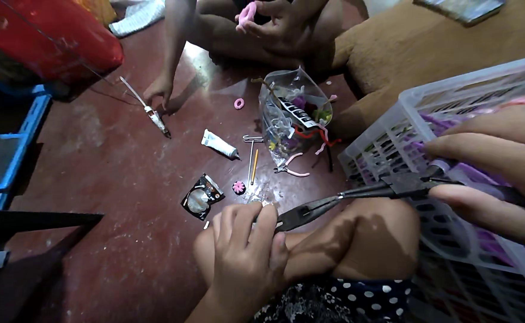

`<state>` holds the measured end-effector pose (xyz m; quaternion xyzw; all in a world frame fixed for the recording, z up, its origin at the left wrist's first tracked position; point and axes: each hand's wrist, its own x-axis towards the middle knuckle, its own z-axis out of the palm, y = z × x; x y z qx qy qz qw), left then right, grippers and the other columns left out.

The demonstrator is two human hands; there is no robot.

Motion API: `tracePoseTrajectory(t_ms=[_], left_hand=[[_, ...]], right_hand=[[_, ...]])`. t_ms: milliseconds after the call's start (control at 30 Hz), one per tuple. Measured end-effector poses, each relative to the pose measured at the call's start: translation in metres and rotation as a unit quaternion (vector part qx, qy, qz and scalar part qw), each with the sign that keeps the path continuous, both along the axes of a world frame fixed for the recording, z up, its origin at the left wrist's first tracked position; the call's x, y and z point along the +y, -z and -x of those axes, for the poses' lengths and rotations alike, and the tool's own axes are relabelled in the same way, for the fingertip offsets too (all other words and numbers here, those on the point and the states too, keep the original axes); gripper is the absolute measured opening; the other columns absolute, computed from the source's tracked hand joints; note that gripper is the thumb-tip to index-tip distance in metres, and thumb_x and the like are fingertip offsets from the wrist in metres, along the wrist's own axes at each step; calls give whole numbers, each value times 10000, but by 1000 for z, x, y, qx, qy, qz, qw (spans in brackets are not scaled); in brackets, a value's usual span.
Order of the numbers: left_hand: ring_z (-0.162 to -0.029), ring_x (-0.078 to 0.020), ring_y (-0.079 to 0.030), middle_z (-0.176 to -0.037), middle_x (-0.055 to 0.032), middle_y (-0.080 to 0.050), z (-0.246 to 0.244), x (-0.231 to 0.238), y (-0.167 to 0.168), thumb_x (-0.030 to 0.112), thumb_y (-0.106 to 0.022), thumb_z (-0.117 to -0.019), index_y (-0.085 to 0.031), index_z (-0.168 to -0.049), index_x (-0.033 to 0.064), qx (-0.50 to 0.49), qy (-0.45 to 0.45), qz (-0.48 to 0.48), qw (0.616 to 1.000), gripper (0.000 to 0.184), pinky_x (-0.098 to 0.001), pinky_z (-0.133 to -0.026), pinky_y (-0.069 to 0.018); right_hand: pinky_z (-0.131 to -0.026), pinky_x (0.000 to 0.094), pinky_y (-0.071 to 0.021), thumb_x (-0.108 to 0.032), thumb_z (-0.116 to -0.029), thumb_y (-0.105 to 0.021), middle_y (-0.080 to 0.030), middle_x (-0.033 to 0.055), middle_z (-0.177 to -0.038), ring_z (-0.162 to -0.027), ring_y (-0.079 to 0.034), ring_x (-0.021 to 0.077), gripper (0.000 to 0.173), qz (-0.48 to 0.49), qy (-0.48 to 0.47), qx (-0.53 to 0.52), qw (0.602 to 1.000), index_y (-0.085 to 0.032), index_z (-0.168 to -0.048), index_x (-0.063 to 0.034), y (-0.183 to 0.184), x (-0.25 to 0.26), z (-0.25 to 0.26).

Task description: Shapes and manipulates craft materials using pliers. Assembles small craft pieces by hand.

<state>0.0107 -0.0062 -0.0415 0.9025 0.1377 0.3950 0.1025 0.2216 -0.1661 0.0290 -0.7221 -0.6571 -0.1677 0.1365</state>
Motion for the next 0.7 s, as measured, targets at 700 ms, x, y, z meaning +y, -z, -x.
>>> tracePoseTrajectory(t_ms=[700], left_hand=[[-810, -263, -558, -789, -114, -591, 2, 26, -1, 310, -311, -1097, -565, -895, 64, 22, 22, -143, 989, 407, -352, -772, -389]], right_hand=[[-447, 303, -404, -351, -1021, -391, -545, 64, -574, -518, -567, 177, 497, 71, -30, 127, 989, -629, -736, -20, 2, -13, 10]])
